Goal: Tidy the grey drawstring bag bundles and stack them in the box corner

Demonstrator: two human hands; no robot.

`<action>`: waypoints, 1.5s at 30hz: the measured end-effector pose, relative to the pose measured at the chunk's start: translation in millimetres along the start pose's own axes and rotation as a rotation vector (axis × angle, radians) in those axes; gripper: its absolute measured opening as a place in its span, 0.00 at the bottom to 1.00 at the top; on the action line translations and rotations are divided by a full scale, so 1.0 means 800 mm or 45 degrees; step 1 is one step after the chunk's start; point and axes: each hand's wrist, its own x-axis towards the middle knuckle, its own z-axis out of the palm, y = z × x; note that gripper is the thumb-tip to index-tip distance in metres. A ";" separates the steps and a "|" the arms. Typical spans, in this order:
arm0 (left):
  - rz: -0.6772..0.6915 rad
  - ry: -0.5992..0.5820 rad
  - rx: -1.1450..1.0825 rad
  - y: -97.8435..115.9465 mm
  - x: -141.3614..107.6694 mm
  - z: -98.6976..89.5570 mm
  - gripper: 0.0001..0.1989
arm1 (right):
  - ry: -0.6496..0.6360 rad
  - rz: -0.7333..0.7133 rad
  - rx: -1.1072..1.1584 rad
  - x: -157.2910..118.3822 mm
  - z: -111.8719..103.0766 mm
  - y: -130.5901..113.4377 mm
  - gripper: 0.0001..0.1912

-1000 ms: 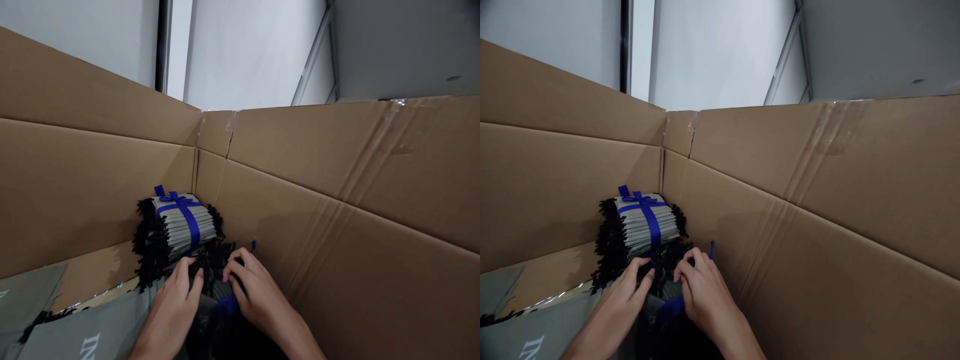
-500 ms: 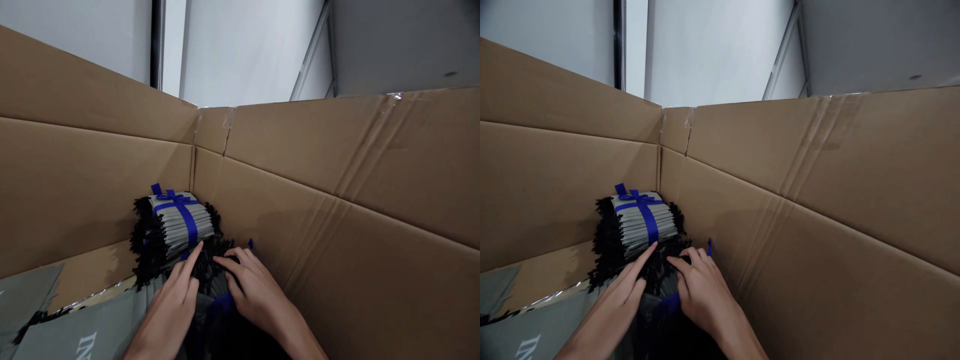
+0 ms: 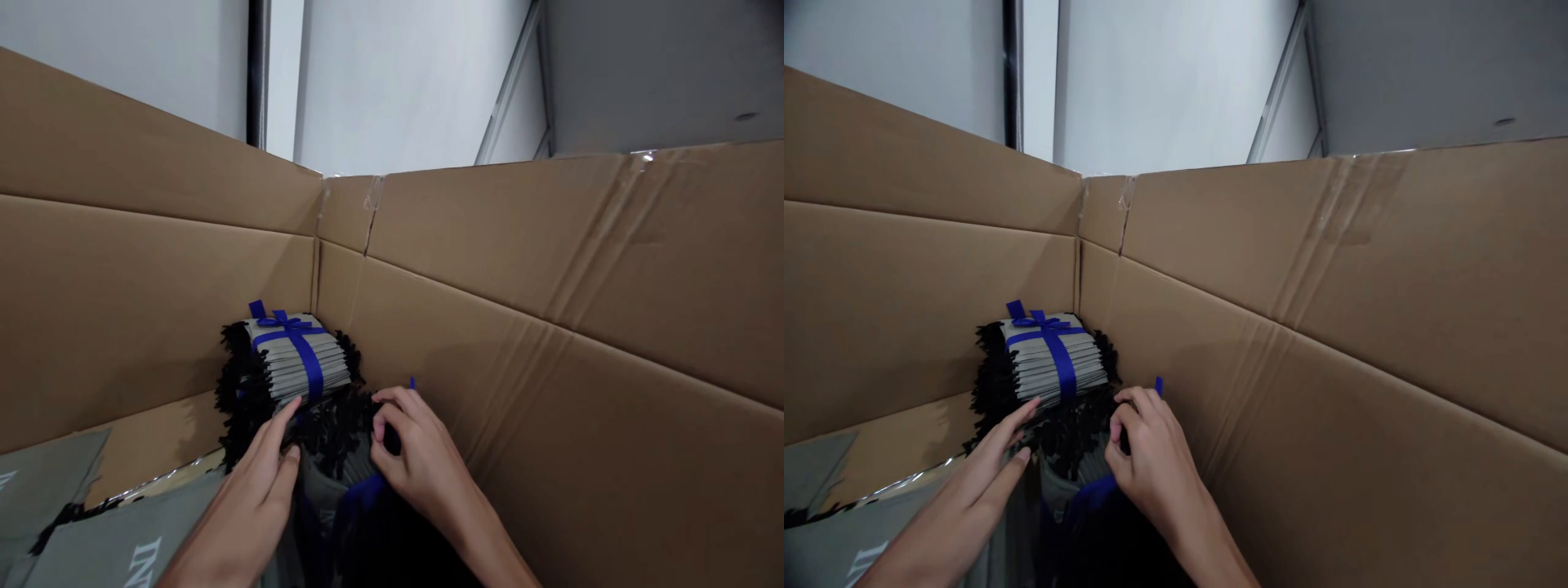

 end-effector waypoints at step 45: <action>0.709 0.194 0.593 -0.006 0.019 0.057 0.26 | 0.019 0.654 0.635 -0.031 0.024 0.058 0.21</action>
